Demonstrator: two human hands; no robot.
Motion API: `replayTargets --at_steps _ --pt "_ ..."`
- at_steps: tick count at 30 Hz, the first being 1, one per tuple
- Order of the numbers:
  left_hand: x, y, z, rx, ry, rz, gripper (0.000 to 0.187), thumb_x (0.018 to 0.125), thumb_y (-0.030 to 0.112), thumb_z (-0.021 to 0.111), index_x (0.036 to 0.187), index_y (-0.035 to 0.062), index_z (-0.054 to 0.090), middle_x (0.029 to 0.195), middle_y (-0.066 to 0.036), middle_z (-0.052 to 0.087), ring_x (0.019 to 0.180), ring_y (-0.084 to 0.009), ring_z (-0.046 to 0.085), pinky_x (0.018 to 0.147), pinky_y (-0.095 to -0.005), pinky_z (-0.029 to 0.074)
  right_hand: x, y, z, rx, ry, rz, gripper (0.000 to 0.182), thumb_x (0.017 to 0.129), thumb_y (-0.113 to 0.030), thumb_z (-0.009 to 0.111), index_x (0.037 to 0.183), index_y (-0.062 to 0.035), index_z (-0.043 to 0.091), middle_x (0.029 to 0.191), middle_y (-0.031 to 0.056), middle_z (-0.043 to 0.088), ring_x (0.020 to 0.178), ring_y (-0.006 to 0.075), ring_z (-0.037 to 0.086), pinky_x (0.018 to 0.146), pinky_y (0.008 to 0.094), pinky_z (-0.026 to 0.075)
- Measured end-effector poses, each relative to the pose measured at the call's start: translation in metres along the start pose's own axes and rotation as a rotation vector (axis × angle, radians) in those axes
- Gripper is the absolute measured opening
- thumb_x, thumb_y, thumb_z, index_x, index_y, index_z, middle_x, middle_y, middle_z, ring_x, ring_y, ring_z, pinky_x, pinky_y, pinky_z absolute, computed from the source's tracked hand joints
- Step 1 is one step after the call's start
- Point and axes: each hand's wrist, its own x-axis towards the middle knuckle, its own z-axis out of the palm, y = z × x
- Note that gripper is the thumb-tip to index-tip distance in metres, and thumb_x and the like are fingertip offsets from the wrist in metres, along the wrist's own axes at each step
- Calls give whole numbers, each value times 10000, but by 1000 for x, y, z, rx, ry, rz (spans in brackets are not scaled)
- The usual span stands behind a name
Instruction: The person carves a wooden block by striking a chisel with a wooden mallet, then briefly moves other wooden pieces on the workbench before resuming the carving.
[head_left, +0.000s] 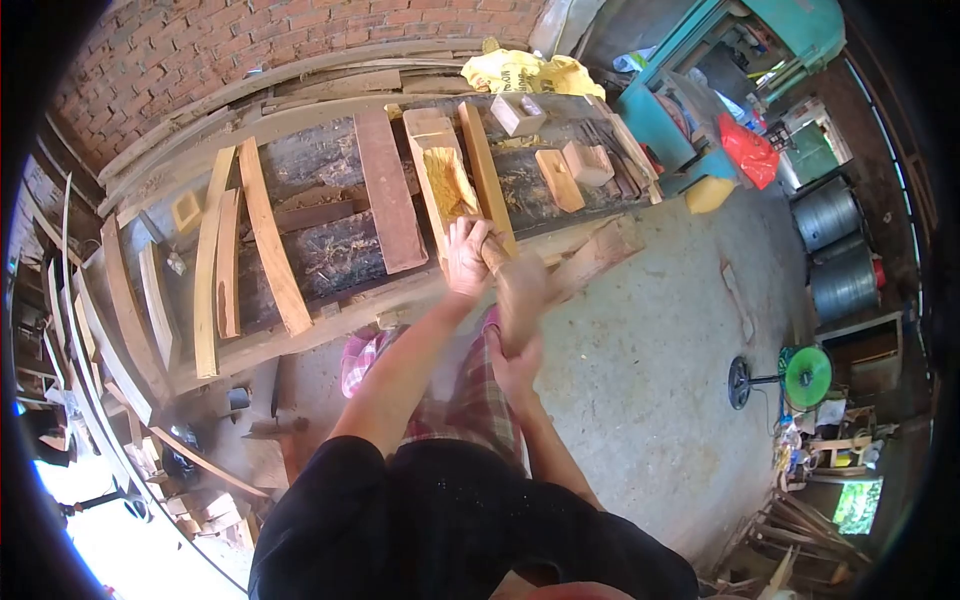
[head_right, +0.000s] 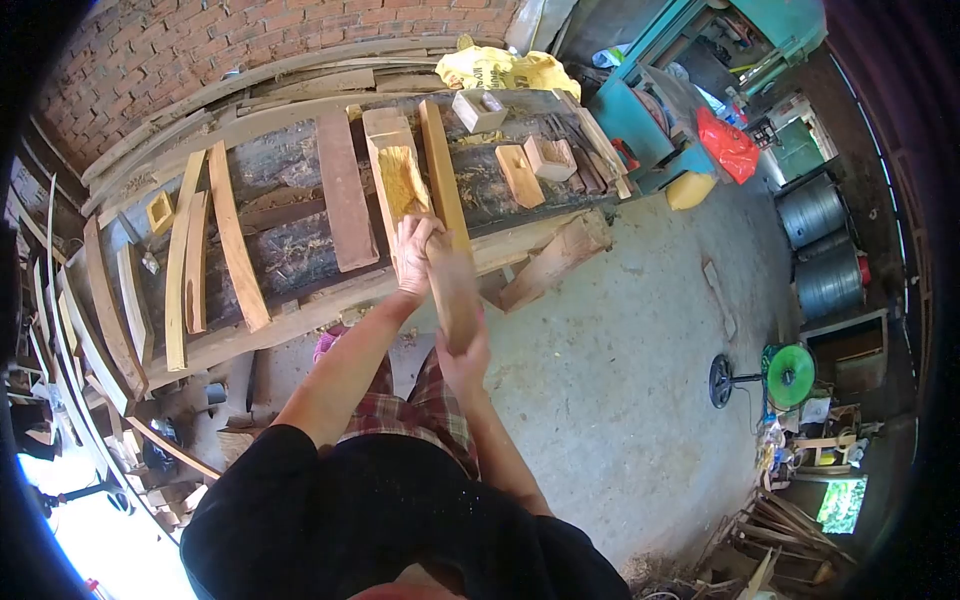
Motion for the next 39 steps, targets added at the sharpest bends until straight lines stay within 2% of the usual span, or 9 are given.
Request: replayTargets --at_steps 3,19,22,24,26,28,34,36,39 --pt "3 1 -1 48 -73 -18 204 784 173 727 960 140 628 1033 -72 558 1013 -299 514 873 -407 385 27 -36 -6 -176 -196 207 573 808 -277 791 1232 -3 519 975 183 692 884 342 700 765 394 537" --pt "2 -6 -2 29 52 -4 234 755 188 769 933 154 621 1015 -72 557 1026 -305 521 872 -432 400 9 -129 -61 -88 -62 244 491 805 -121 792 1191 16 522 972 164 686 852 232 683 766 348 529" --pt "3 -5 -3 91 36 9 217 762 171 766 925 163 624 1010 -68 560 1012 -312 522 858 -411 414 4 -96 -44 85 215 -106 507 803 -100 791 1197 45 507 1021 160 671 858 254 676 778 350 527" --pt "6 0 -3 67 55 3 211 756 156 762 918 168 628 1007 -65 561 1007 -310 523 862 -405 413 -16 -17 -26 -51 68 -77 484 804 -118 798 1151 57 511 1039 156 656 895 288 665 796 372 521" --pt "4 0 -2 38 70 -9 207 749 141 758 911 173 632 1005 -61 563 1001 -307 525 866 -399 413 12 -61 -12 47 93 46 470 798 -136 806 1132 44 528 1010 148 649 921 297 648 818 387 511" --pt "15 -5 -7 15 -13 53 206 726 82 754 876 137 623 990 -80 566 984 -310 524 845 -427 418 17 -55 -3 -304 -116 192 519 787 -155 820 1162 46 523 1008 151 639 960 279 623 851 399 498" --pt "66 -12 -19 -106 -144 224 154 730 -25 683 831 83 640 777 -82 630 772 -288 575 733 -380 479 21 -70 17 64 181 178 501 785 -246 809 1113 -1 520 989 230 632 862 371 653 738 421 508" --pt "76 -11 -20 -156 -292 172 142 750 -21 697 839 66 629 798 -98 627 785 -268 596 729 -359 491 42 -72 19 -171 -206 423 544 788 -226 812 1172 11 508 1005 216 655 916 289 667 765 412 509" --pt "79 -7 -33 -216 -337 155 129 757 9 715 833 61 623 824 -119 619 811 -294 616 718 -374 503 44 -90 19 -40 -76 404 503 789 -198 803 1136 11 506 953 172 656 808 248 647 705 417 504"
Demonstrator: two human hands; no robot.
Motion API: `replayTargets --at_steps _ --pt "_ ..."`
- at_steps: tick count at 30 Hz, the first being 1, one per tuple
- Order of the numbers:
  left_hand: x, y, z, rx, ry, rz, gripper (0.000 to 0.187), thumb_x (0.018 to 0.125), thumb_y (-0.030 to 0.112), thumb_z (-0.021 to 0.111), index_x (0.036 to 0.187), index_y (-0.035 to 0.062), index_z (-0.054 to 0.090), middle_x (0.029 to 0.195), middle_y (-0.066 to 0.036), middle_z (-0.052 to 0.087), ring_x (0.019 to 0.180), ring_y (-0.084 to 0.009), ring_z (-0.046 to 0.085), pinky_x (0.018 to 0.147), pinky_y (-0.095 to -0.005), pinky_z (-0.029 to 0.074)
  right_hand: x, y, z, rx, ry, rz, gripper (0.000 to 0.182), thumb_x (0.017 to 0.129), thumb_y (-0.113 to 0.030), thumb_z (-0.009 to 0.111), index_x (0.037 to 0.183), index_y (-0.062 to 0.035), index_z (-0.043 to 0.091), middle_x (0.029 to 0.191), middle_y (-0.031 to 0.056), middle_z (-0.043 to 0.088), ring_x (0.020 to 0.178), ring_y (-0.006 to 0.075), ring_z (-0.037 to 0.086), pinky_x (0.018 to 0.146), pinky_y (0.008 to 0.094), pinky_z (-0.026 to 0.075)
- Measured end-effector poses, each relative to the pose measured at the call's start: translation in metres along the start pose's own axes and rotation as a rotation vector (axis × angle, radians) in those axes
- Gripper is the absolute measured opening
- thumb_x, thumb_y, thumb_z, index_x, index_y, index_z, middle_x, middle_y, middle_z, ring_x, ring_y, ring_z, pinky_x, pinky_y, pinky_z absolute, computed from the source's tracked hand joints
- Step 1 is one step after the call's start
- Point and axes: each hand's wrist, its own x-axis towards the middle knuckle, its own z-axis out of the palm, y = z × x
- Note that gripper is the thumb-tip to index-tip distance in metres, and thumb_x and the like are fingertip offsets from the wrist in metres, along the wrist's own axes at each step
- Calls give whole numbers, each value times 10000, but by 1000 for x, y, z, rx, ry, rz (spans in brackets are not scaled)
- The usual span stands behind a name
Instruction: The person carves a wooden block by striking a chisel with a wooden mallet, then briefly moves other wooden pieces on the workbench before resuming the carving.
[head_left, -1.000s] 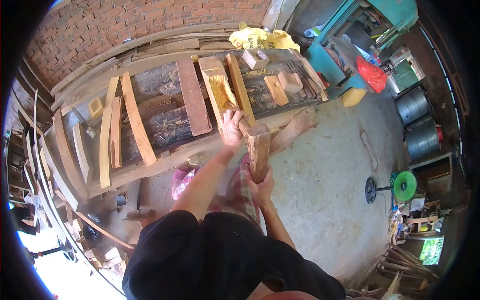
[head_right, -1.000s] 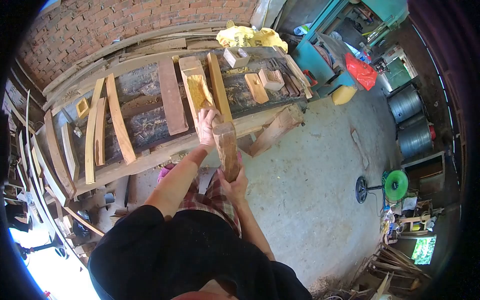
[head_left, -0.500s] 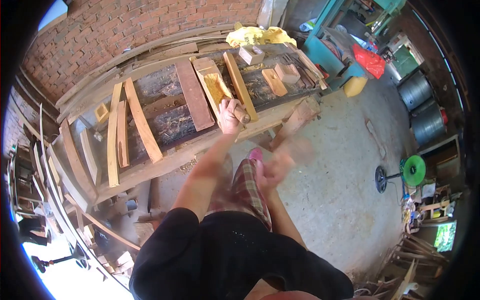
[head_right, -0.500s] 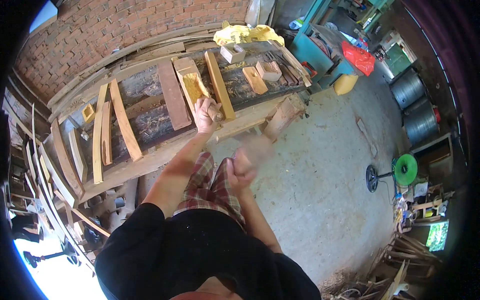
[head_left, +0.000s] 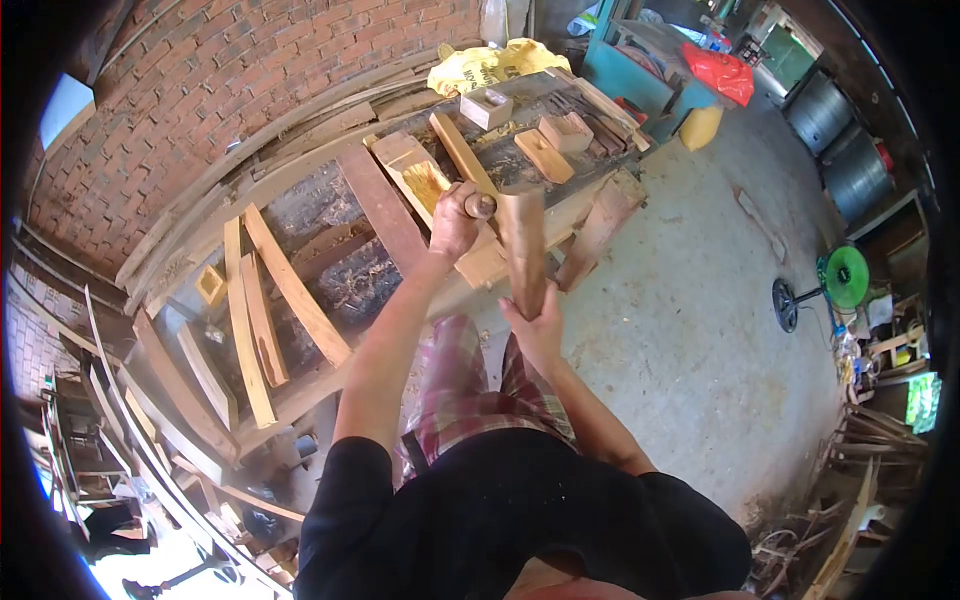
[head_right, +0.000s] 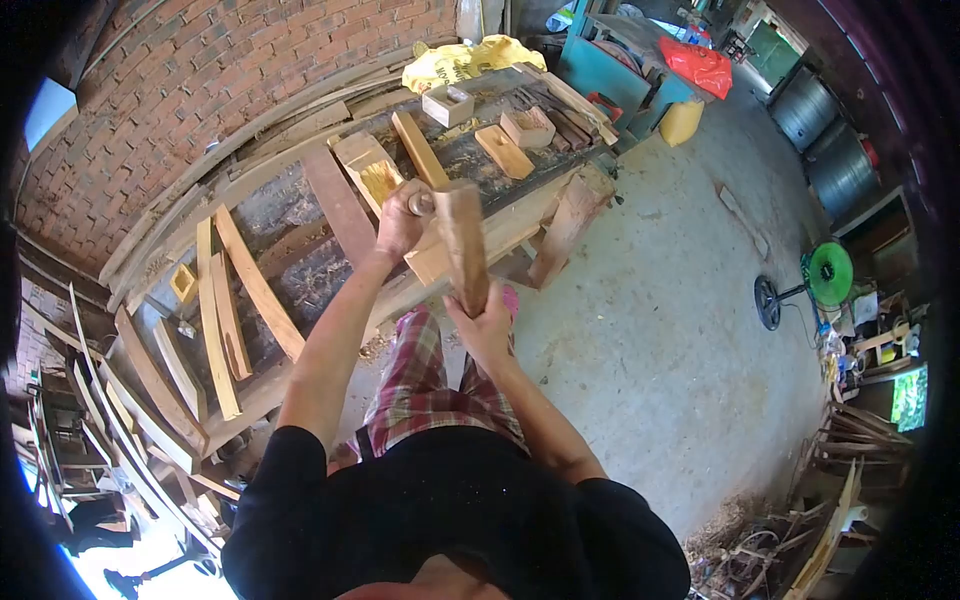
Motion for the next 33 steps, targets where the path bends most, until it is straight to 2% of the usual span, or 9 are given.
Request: replayTargets --at_steps 2,3,5,9,11,19,24,28,33 --pt "-19 9 0 -245 -1 67 123 753 11 697 816 84 620 819 -124 613 847 -287 626 722 -385 519 -9 21 -4 119 73 -84 511 800 -179 790 1152 12 472 850 108 607 686 241 590 679 402 507" --pt "-32 -16 13 -813 -192 -93 132 753 -1 678 802 105 615 806 -106 617 869 -240 608 732 -372 521 -15 13 -7 122 75 -81 511 800 -179 790 1152 12 472 850 108 607 686 241 590 679 402 507" --pt "-59 1 11 341 -66 437 158 732 -10 691 807 110 620 766 -90 611 866 -230 602 753 -370 502 -24 -15 -17 360 30 171 537 809 -151 782 1198 10 448 819 82 576 716 231 576 719 378 505" --pt "-41 -6 15 22 -148 410 189 705 8 730 812 117 619 763 -67 612 835 -233 604 785 -378 479 -26 7 -28 97 2 39 454 833 -112 756 1169 0 472 914 116 645 754 158 621 689 305 510" --pt "-14 7 12 -297 172 -56 207 696 37 769 810 118 616 760 -50 615 809 -222 597 774 -380 468 -33 7 -31 108 6 19 445 835 -113 754 1162 3 477 923 122 657 777 150 628 699 305 513" --pt "-40 20 21 -99 64 86 238 750 86 786 829 65 563 822 -87 578 782 -250 576 719 -365 492 -43 -29 -51 204 -40 22 469 832 -106 746 1182 18 461 943 132 678 854 187 646 771 350 518" --pt "-55 13 35 -78 130 89 240 727 58 784 843 67 575 830 -99 571 810 -292 547 763 -382 459 -45 -11 -49 80 111 -378 558 821 -173 768 1231 3 433 939 181 684 846 256 686 742 359 523" --pt "-62 0 43 -111 102 44 288 614 40 753 849 92 594 872 -103 569 880 -335 533 797 -407 439 -26 10 -31 -227 -109 -124 591 823 -194 773 1264 7 435 931 223 680 851 312 700 757 354 525" --pt "-57 -4 42 32 117 75 290 618 53 736 873 108 608 905 -92 571 922 -322 527 801 -411 420 -35 2 -40 -43 -12 -88 576 814 -192 778 1250 8 460 926 223 685 845 355 699 745 380 535"
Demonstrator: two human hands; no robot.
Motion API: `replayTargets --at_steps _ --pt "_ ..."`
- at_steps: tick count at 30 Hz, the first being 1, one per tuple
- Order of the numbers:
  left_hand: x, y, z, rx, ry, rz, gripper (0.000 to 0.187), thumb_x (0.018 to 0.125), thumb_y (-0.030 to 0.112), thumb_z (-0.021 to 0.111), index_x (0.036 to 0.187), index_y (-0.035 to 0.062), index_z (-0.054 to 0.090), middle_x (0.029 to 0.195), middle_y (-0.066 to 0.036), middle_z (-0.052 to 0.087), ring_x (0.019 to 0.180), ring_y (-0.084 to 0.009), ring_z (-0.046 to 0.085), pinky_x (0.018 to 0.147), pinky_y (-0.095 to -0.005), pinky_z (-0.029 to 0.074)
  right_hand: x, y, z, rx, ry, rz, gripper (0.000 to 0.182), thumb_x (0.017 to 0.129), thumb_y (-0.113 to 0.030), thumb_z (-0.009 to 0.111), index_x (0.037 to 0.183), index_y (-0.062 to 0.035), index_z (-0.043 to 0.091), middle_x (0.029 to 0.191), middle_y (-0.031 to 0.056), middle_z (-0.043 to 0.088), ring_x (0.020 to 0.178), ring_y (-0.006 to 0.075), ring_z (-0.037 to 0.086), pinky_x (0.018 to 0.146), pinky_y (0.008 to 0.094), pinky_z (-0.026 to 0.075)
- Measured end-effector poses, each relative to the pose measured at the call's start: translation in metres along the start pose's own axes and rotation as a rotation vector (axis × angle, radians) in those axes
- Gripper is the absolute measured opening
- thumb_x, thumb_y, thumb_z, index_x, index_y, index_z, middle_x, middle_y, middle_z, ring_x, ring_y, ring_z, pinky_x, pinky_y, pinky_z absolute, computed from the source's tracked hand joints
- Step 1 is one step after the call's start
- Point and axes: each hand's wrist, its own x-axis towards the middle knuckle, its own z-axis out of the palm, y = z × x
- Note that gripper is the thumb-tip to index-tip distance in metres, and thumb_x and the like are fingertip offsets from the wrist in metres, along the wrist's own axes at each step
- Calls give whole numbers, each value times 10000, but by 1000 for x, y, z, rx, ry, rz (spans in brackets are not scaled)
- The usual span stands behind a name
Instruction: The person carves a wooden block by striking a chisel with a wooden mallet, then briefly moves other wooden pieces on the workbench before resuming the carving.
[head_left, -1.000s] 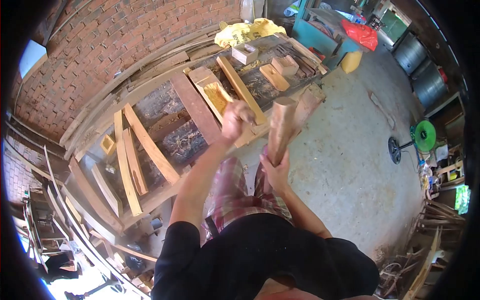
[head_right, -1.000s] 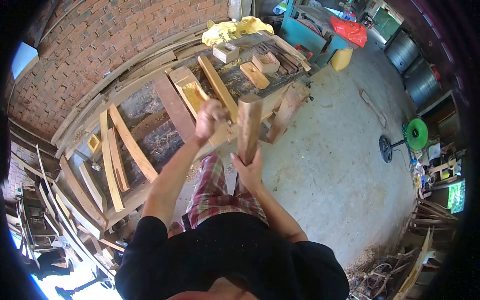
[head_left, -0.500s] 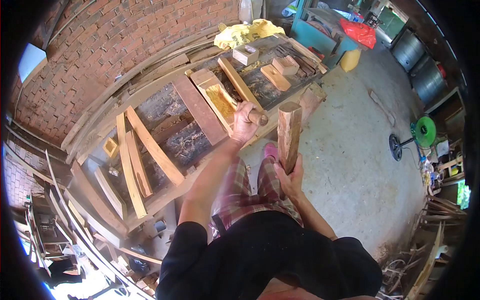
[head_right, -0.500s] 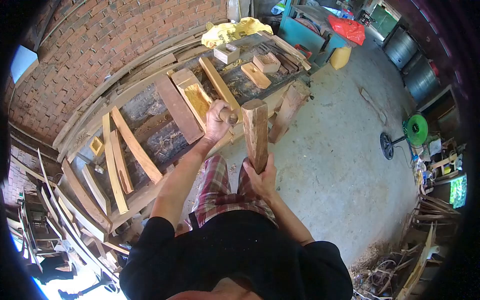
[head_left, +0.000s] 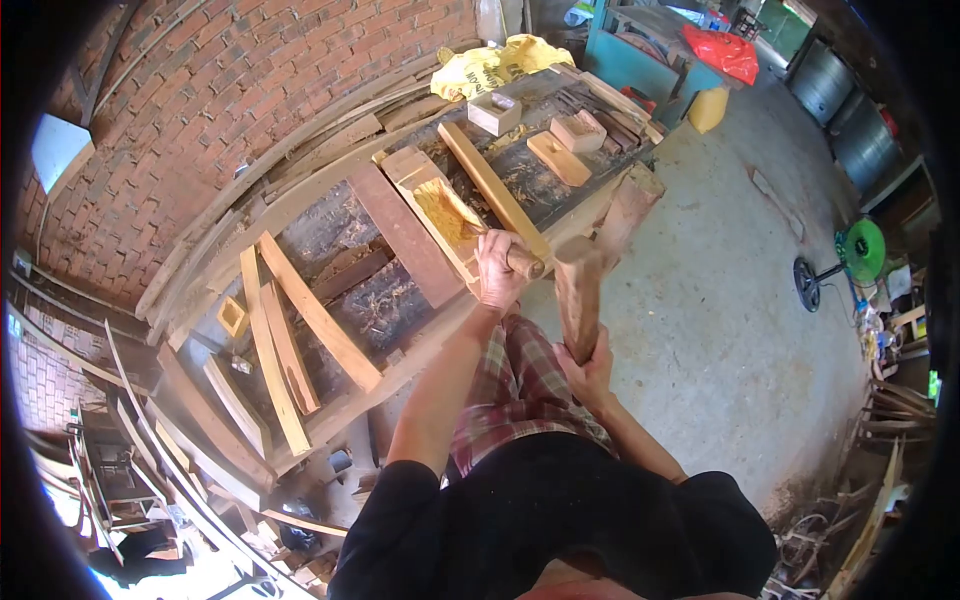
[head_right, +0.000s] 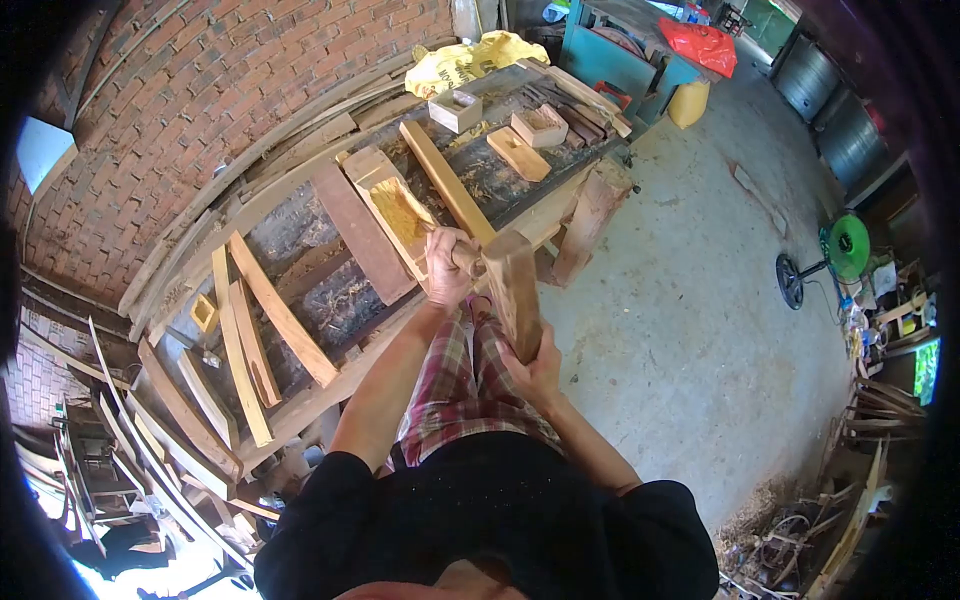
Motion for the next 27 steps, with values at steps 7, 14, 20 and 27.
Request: replayTargets --at_steps 7,14,20,27 --pt "7 4 0 -57 64 -15 229 699 63 749 858 91 587 863 -90 567 853 -303 528 802 -395 408 3 -12 -12 -109 17 -149 584 796 -201 793 1238 9 475 947 221 683 868 333 703 749 386 534" --pt "5 -3 4 -57 102 -53 236 726 55 781 836 73 572 846 -72 554 837 -252 518 778 -372 434 19 10 10 -81 -61 -164 584 812 -229 786 1255 -12 474 993 214 679 912 337 696 775 386 532" --pt "11 1 -1 -96 112 -79 234 708 29 741 859 58 564 881 -75 551 864 -251 519 790 -357 431 22 -10 7 73 29 -105 598 826 -190 777 1273 30 447 1032 219 679 936 310 695 807 378 528" --pt "29 21 -7 -108 104 -122 218 747 70 734 883 51 565 849 -134 551 882 -343 529 826 -419 431 38 -38 -7 21 -63 -58 650 805 -167 792 1277 71 415 1006 223 668 933 293 676 826 374 518"
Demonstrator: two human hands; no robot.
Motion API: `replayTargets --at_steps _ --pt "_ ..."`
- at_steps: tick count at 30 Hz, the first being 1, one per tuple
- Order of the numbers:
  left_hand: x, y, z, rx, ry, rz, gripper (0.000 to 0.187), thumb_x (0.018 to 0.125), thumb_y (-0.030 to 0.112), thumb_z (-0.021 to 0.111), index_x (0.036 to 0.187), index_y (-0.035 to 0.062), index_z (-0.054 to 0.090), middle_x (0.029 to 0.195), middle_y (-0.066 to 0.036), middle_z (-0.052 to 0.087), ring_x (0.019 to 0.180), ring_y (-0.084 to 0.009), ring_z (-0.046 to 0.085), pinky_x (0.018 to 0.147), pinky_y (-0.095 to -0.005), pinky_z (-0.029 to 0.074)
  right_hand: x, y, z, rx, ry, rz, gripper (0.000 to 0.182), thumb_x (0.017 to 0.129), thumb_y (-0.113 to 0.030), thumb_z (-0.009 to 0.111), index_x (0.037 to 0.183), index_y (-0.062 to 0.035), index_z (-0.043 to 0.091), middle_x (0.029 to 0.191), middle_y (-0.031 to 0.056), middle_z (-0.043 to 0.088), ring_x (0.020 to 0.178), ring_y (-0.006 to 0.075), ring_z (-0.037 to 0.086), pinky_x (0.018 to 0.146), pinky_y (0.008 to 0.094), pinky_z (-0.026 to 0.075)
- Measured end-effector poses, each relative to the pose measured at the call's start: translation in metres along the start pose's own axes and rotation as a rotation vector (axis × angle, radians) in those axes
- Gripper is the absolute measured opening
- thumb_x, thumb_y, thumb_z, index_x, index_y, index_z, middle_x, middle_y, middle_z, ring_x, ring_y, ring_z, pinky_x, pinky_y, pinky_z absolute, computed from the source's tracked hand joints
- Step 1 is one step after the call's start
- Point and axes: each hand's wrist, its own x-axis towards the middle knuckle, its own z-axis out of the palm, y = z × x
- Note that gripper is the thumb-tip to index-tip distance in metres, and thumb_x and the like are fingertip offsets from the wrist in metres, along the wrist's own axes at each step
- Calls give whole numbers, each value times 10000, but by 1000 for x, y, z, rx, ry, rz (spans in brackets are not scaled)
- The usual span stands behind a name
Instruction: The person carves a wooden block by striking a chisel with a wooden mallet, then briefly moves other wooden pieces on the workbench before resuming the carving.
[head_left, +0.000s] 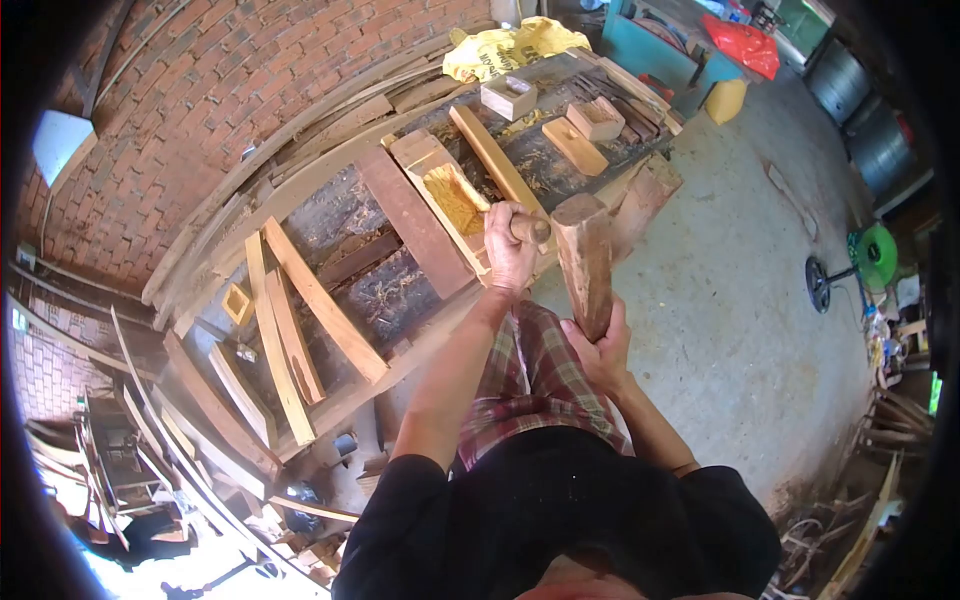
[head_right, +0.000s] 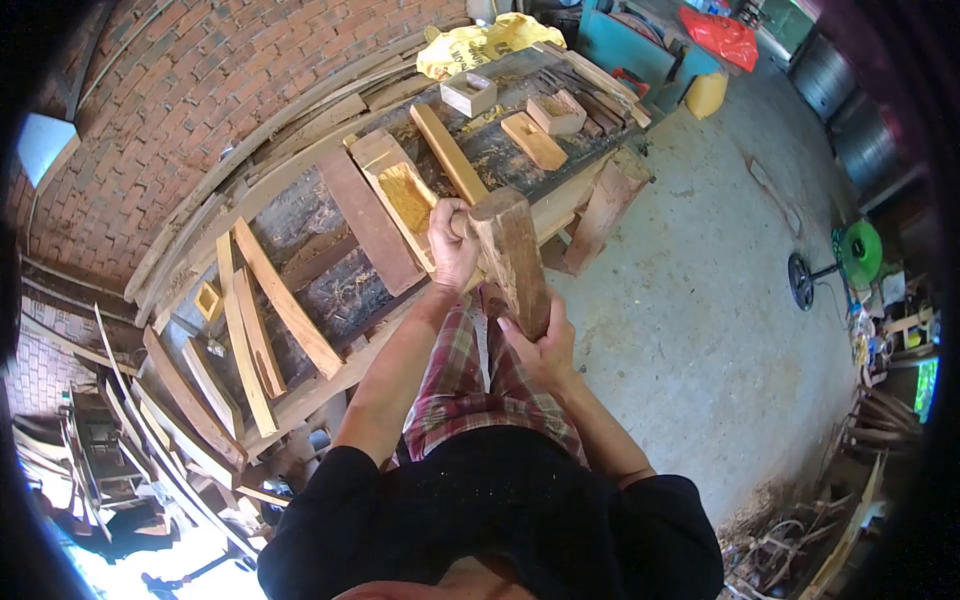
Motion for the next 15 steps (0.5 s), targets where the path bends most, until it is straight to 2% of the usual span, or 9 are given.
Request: replayTargets --at_steps 3,5,7,8,9,11,12,14,15 --pt "0 -10 5 -21 8 -64 225 772 125 748 885 49 569 843 -145 554 876 -348 530 819 -424 426 -3 3 -7 -25 139 -181 674 794 -182 806 1280 72 414 1025 219 663 952 272 665 828 370 511" --pt "1 -9 9 37 45 -23 221 756 94 732 879 47 554 834 -105 552 833 -291 530 784 -374 446 -5 37 3 103 174 -234 681 784 -185 816 1270 72 415 1048 222 656 949 280 658 823 376 507" --pt "0 -12 10 31 81 -35 291 712 117 772 892 50 554 850 -112 547 854 -306 525 789 -385 438 -1 31 17 -25 235 -230 503 814 -125 761 1182 29 454 956 129 546 949 205 539 818 353 468" --pt "1 -11 12 38 85 -25 260 717 79 754 887 53 558 856 -126 549 864 -329 522 788 -406 426 9 18 13 -95 3 53 455 830 -147 756 1149 25 481 961 132 554 941 202 542 824 351 471" --pt "2 -10 14 47 93 -15 236 722 41 736 882 56 563 862 -139 551 874 -353 520 787 -428 415 15 21 15 -5 -119 215 430 834 -169 757 1123 23 502 1002 147 567 970 207 545 855 343 465" --pt "1 -9 17 -21 184 -4 241 730 46 742 886 74 561 868 -134 540 882 -350 512 778 -433 414 5 23 16 -41 41 18 505 832 -183 760 1192 38 483 1014 166 598 952 221 571 862 345 472" --pt "-2 -8 16 4 176 -28 247 731 52 750 886 81 560 870 -131 539 886 -349 510 775 -433 417 2 33 15 -58 3 -8 505 832 -183 760 1192 38 483 1014 166 598 952 221 571 862 345 472" --pt "-8 -13 21 -5 167 -57 255 741 98 770 881 103 557 885 -107 546 900 -336 510 783 -426 403 -4 60 15 107 263 -352 612 822 -186 773 1274 62 443 991 195 632 916 237 608 846 358 488" --pt "-9 -13 21 -11 173 -55 255 741 98 770 881 103 557 885 -107 546 900 -336 510 783 -426 403 -1 64 17 102 261 -359 612 822 -186 773 1274 62 443 991 195 632 916 237 608 846 358 488"
